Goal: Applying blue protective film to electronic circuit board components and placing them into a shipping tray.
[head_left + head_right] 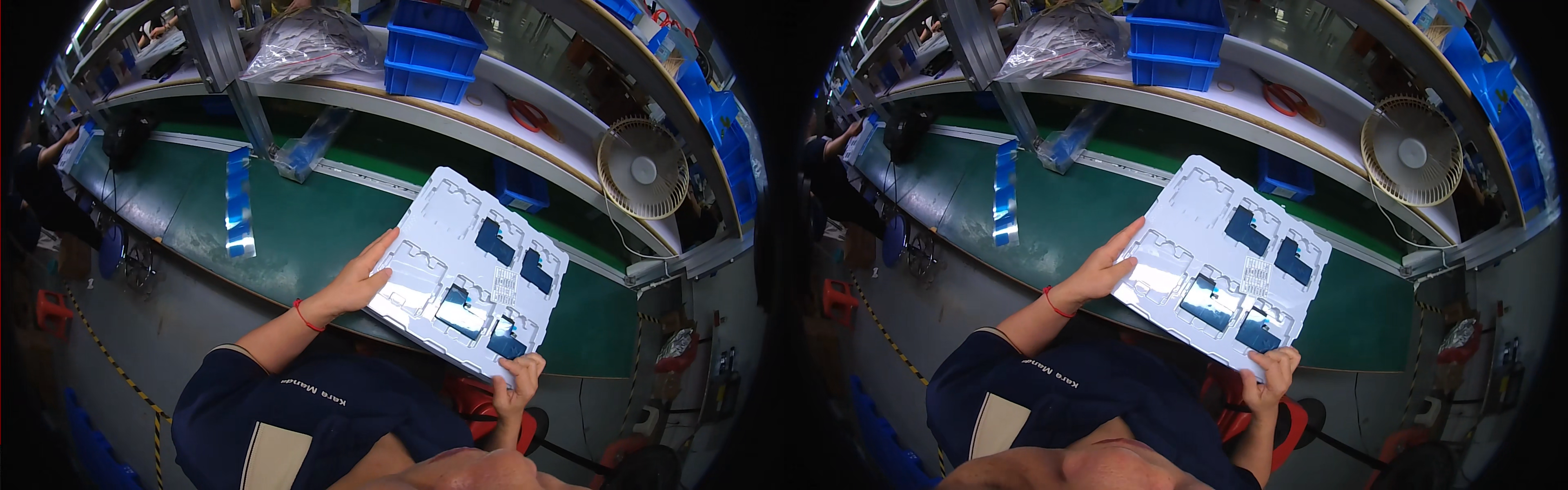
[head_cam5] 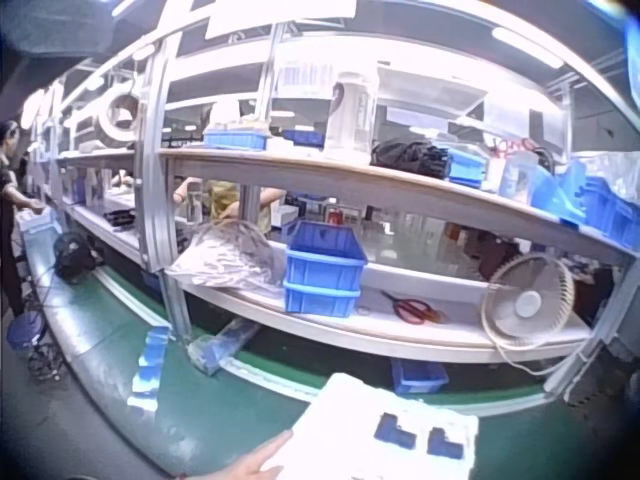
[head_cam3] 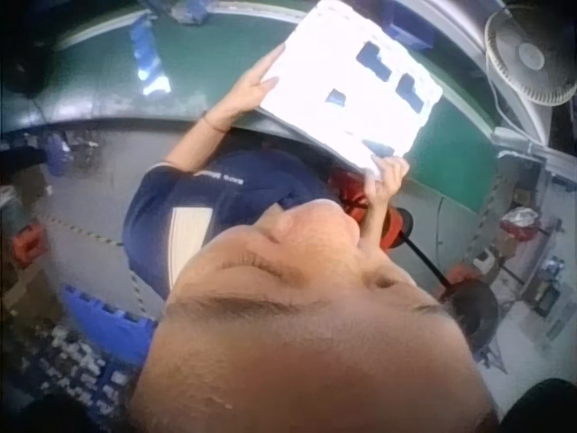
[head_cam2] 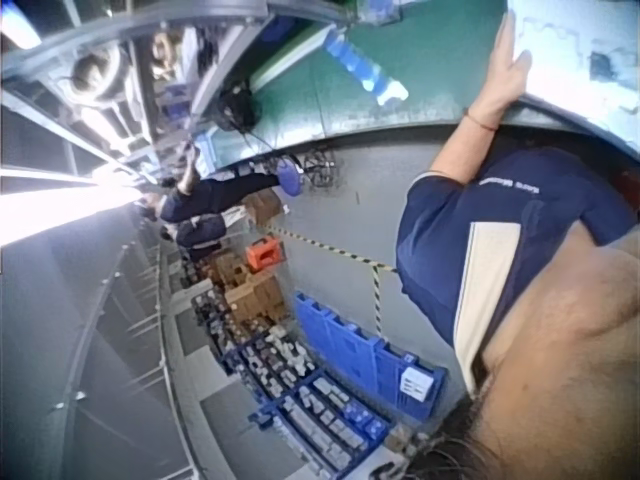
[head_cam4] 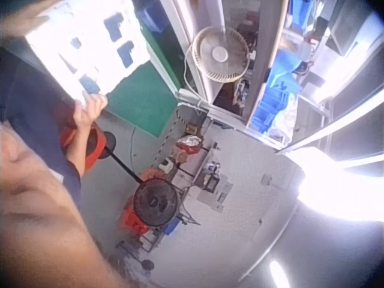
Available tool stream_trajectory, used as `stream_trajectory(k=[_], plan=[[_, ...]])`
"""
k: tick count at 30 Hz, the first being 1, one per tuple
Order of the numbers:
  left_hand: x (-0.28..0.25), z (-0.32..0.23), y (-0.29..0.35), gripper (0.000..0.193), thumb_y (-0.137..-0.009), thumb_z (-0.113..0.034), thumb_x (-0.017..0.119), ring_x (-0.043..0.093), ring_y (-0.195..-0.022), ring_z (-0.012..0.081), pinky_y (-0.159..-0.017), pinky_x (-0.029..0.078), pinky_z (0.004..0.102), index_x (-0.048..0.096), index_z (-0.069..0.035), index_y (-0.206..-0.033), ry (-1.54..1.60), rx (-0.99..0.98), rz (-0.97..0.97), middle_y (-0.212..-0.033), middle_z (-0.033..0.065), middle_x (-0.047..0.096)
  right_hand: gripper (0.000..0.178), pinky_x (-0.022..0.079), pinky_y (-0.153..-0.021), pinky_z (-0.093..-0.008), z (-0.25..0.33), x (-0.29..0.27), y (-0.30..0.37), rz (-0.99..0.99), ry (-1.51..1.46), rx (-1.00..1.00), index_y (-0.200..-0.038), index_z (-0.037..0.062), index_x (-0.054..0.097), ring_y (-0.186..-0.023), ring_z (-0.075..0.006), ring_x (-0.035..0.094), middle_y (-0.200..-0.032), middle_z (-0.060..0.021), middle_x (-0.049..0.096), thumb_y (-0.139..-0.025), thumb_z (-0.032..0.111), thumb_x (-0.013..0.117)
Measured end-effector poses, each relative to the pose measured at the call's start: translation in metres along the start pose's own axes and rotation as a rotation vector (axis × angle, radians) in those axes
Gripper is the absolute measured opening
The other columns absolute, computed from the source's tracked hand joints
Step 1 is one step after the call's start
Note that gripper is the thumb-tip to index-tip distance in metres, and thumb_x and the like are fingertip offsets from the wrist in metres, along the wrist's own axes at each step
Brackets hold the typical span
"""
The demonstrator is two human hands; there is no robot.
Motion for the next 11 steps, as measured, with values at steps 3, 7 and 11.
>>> stream_trajectory(k=[3, 7, 11], plan=[[0.003, 0.002, 0.001, 0.061, -0.088, 0.000, 0.047, 0.027, -0.136, 0.0263, -0.110, 0.023, 0.0311, 0.024, -0.002, -0.145, 0.139, -0.037, -0.003, -0.147, 0.0184, 0.028, 0.007, 0.037, -0.081, -0.0401, -0.010, -0.007, 0.012, -0.278, -0.081, -0.034, -0.076, 0.0006, 0.062, -0.079, -0.0276, 0.046, -0.071, -0.0086, 0.049, -0.071, 0.005, 0.060], [0.005, 0.001, 0.003, 0.061, -0.088, 0.003, 0.046, 0.036, -0.128, 0.0201, -0.105, 0.028, 0.0279, 0.024, -0.003, -0.145, 0.358, -0.096, -0.038, -0.141, 0.0149, 0.037, 0.008, 0.042, -0.076, -0.0398, -0.008, -0.016, 0.022, -0.511, -0.005, -0.037, -0.069, -0.0031, 0.059, -0.076, -0.0280, 0.050, -0.067, -0.0105, 0.051, -0.073, -0.002, 0.052], [0.006, 0.010, 0.005, 0.063, -0.087, 0.002, 0.048, 0.038, -0.126, 0.0192, -0.104, 0.029, 0.0271, 0.024, -0.005, -0.145, 0.321, -0.058, -0.045, -0.139, 0.0149, 0.038, 0.009, 0.043, -0.080, -0.0439, -0.019, -0.018, 0.018, -0.552, -0.015, -0.034, -0.070, -0.0033, 0.059, -0.082, -0.0303, 0.054, -0.071, -0.0122, 0.054, -0.074, -0.001, 0.052]])
Point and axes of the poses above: each hand's wrist, its own y-axis away from the middle knuckle, its own x-axis out of the palm, z = x × y, the point moved 10 cm from there along -y, towards the middle knuckle
